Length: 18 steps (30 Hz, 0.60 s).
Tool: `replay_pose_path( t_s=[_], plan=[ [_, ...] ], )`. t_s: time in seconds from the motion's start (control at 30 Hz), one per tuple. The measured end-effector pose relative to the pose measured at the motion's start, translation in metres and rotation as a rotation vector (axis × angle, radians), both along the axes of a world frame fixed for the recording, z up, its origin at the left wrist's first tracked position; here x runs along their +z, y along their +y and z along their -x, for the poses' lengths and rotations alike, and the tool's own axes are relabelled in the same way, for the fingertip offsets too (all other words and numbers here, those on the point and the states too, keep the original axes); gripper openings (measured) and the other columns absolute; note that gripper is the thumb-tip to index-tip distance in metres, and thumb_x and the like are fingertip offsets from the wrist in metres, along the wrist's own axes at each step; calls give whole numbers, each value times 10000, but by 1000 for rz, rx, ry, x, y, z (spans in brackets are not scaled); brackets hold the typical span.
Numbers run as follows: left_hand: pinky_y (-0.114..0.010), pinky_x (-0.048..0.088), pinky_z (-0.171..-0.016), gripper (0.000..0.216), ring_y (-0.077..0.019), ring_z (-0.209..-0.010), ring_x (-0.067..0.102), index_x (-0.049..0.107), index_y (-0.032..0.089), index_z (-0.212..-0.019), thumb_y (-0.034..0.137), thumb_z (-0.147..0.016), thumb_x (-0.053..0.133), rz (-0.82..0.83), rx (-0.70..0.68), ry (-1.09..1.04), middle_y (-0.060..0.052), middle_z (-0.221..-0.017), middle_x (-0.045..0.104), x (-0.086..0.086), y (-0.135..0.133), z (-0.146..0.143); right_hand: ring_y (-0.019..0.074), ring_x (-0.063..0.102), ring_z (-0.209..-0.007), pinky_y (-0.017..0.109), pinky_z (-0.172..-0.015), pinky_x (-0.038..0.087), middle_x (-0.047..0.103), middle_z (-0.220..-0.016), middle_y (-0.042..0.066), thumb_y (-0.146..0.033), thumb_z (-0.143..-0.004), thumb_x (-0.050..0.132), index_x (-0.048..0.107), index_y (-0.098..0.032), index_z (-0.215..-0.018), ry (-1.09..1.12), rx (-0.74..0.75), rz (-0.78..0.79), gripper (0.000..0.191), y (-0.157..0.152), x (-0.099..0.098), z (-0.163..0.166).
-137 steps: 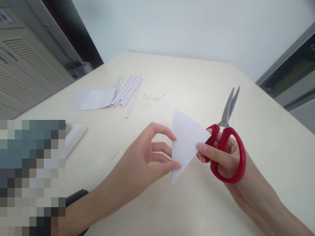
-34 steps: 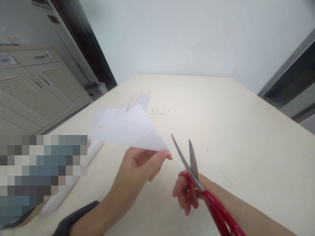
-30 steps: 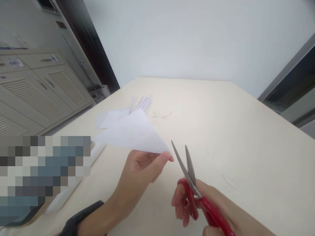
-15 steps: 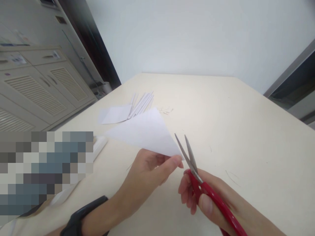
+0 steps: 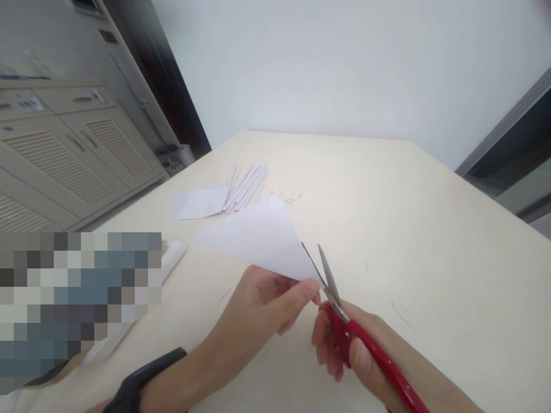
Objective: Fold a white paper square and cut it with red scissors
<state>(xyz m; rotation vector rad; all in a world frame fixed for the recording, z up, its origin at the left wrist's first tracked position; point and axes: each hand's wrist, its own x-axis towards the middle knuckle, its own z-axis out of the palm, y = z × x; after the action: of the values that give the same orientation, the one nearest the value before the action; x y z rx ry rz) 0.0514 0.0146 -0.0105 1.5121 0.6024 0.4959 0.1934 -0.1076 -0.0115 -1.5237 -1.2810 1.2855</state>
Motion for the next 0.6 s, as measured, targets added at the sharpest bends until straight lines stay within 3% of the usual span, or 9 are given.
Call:
replay_pose_path(
  t_s=[0.17,0.6],
  plan=[
    [-174,289,-419,245,-65,-421,355,625,185,-633,250,-855,545,-14,-3,16,84,-444,424,0,-2,-1,196,588,-726,302,-688,490,647,-830,65,-621,-845,552,583,-190,-846,29,7,39,432,0,8,2],
    [-155,305,-415,231,-59,-429,359,653,194,-640,238,-846,557,-14,8,22,76,-469,481,-3,-2,-2,211,627,-739,334,-726,510,672,-850,49,-330,-890,590,627,-215,-934,-85,14,39,129,-2,6,-3]
  ],
)
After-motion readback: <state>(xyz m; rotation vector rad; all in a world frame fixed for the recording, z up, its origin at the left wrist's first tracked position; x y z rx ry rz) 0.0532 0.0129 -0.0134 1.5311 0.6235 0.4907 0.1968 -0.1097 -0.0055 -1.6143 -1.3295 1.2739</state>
